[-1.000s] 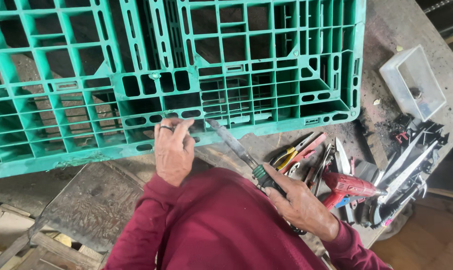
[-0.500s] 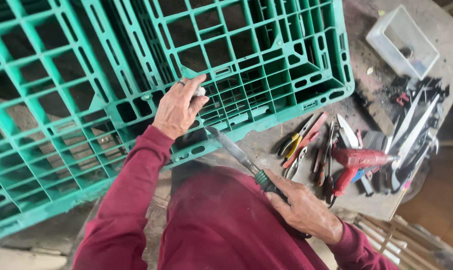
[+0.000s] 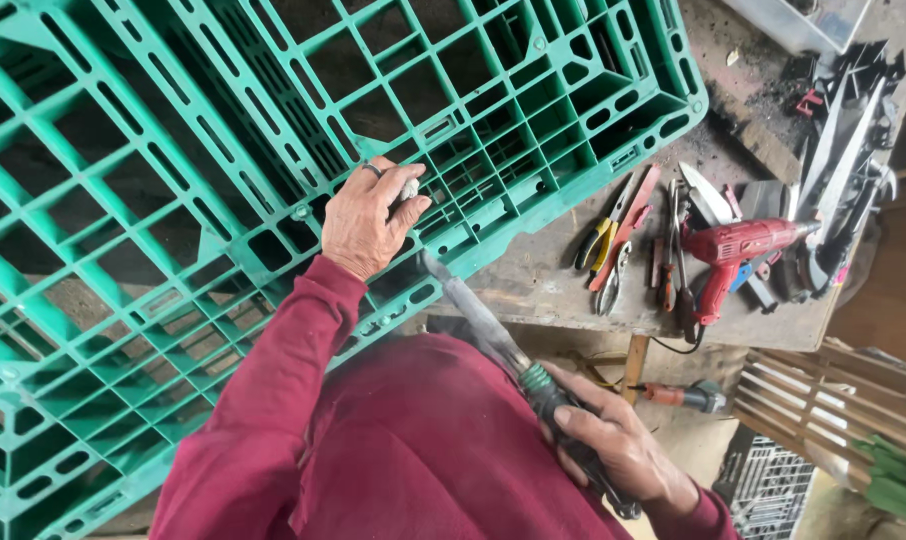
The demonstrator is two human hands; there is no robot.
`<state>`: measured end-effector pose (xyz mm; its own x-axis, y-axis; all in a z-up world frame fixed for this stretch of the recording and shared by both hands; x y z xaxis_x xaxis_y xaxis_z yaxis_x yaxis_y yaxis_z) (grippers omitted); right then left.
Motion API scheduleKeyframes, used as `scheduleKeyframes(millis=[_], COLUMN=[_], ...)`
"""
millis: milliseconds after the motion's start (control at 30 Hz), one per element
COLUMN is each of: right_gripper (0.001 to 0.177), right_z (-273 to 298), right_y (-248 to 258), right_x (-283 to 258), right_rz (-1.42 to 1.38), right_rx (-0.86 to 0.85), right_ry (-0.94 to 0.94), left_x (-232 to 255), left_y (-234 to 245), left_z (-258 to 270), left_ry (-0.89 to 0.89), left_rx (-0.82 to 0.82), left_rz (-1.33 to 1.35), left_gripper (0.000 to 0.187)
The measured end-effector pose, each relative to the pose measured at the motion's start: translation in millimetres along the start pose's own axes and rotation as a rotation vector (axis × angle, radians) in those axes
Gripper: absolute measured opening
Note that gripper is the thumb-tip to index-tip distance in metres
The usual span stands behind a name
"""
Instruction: The person uses a soldering iron to melt and fuse cracks in several green plastic crates on a workbench, handling the tool with their right hand while positioning the crates with their left.
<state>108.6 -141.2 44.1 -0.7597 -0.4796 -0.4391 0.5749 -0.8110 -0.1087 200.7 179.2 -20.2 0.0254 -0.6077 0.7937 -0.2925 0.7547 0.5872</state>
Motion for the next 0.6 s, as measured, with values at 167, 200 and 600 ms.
scheduleKeyframes(millis=[167,200,600], right_gripper=[0.071,0.071,0.067], right_z=[-11,-13,-18], right_y=[-31,-35,-74], right_x=[20,24,47], right_rz=[-0.212,-0.240,-0.583], right_rx=[-0.039,-0.027,0.110], right_ry=[0.062,0.070,0.140], left_x=[1,1,3], left_y=[0,-1,-3], left_z=[-1,-2,-3], left_ry=[-0.019,-0.020,-0.061], left_rx=[-0.023,-0.030,-0.079], left_rz=[0.016,0.025,0.075], left_gripper=[0.031,0.032,0.032])
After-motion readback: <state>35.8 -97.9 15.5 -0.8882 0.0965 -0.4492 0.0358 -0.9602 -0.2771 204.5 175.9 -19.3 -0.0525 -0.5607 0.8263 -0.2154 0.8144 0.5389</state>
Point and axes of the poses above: each hand's wrist, its own z-axis away from the middle knuckle, its own y-axis out of the back of the hand, x = y × z, the point moved 10 cm from there along -z, towards the middle knuckle, and after that the axes turned 1 degree about -z, right-handed, at the moved point
